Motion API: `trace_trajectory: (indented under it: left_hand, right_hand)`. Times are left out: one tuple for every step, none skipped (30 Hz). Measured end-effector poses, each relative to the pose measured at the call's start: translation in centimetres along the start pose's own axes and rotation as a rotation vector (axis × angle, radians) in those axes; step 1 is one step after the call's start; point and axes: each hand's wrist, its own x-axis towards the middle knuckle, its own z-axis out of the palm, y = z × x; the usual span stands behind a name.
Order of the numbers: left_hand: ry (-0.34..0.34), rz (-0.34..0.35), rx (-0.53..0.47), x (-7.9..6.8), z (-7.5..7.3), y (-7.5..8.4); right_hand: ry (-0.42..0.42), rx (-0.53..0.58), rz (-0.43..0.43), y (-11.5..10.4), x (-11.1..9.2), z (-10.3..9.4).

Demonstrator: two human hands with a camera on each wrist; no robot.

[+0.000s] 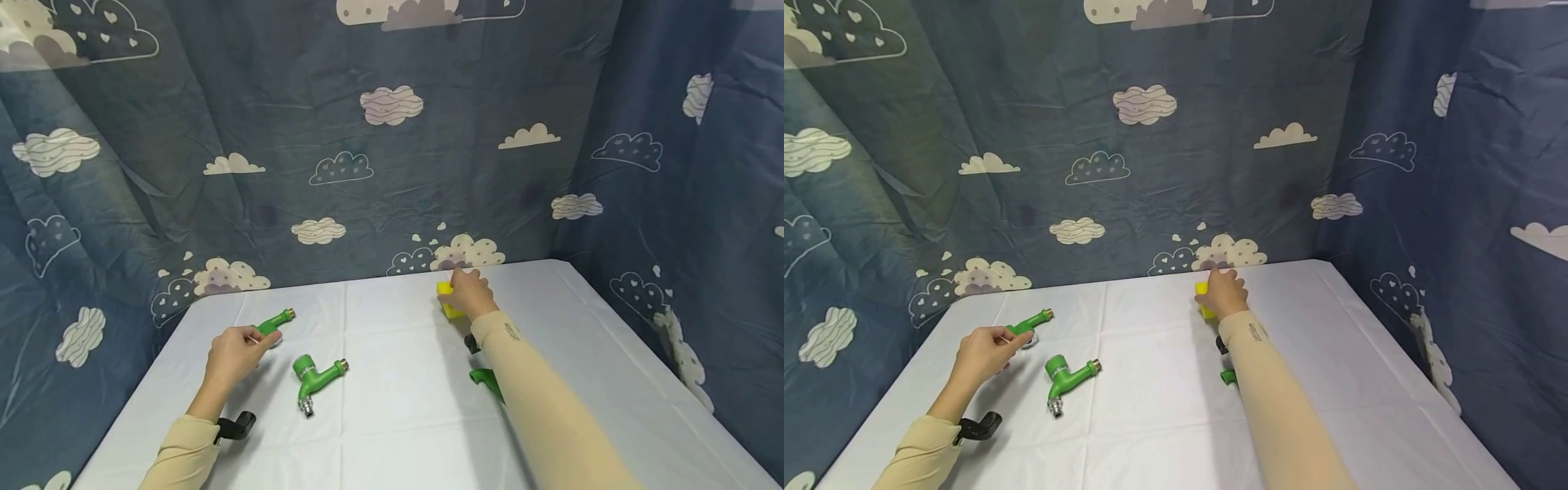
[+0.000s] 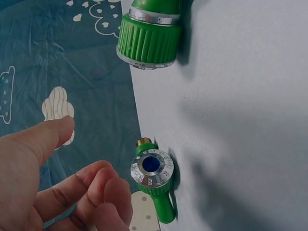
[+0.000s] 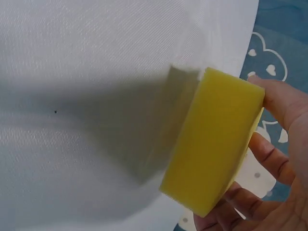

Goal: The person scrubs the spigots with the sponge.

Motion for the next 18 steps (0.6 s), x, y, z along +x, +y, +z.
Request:
trace_trajectory:
  left_hand:
    - [0.000, 0.001, 0.000, 0.0, 0.0, 0.0]
    - [0.000, 0.002, -0.002, 0.0, -0.1, 0.0]
    - [0.000, 0.004, -0.004, 0.0, -0.1, 0.0]
    - [0.000, 0.005, -0.006, 0.0, -0.1, 0.0]
    - [0.000, 0.006, -0.008, 0.0, -0.2, 0.0]
    - [0.002, 0.008, -0.010, 0.0, -0.2, 0.0]
    - [0.002, 0.008, -0.013, 0.0, -0.3, 0.0]
    - [0.003, 0.006, -0.015, -0.1, -0.3, 0.0]
    - [0.003, 0.006, -0.016, -0.1, -0.4, 0.0]
    - [0.001, 0.009, -0.016, -0.1, -0.4, 0.1]
    - [0.000, 0.010, -0.018, -0.1, -0.4, 0.1]
    - [0.001, 0.013, -0.018, -0.1, -0.5, 0.2]
    - [-0.002, 0.015, -0.018, -0.1, -0.5, 0.3]
    - [-0.008, 0.019, -0.017, -0.1, -0.5, 0.4]
    - [-0.015, 0.025, -0.014, -0.1, -0.6, 0.6]
    - [-0.021, 0.031, -0.009, -0.1, -0.7, 0.7]
    - [-0.026, 0.036, -0.006, -0.1, -0.7, 0.9]
    - [-0.034, 0.044, 0.001, -0.1, -0.8, 1.1]
  right_hand:
    - [0.000, -0.014, 0.002, 0.1, 0.1, 0.1]
    - [0.000, -0.025, 0.005, 0.2, 0.1, 0.1]
    - [-0.005, -0.032, 0.011, 0.3, 0.2, 0.2]
    - [-0.009, -0.044, 0.011, 0.4, 0.3, 0.2]
    - [-0.017, -0.052, 0.015, 0.4, 0.4, 0.3]
    - [-0.030, -0.059, 0.019, 0.5, 0.4, 0.3]
    - [-0.046, -0.063, 0.025, 0.6, 0.5, 0.3]
    - [-0.062, -0.066, 0.028, 0.7, 0.6, 0.3]
    - [-0.080, -0.070, 0.029, 0.7, 0.7, 0.4]
    - [-0.095, -0.076, 0.028, 0.8, 0.7, 0.3]
    - [-0.112, -0.074, 0.032, 0.9, 0.7, 0.2]
    - [-0.124, -0.077, 0.027, 1.0, 0.8, 0.1]
    - [-0.133, -0.079, 0.020, 1.0, 0.8, -0.1]
    - [-0.139, -0.078, 0.011, 1.1, 0.7, -0.3]
    - [-0.140, -0.076, 0.003, 1.1, 0.7, -0.5]
    - [-0.137, -0.076, -0.009, 1.2, 0.6, -0.8]
    - [-0.130, -0.075, -0.017, 1.2, 0.5, -1.2]
    - [-0.122, -0.071, -0.027, 1.2, 0.4, -1.6]
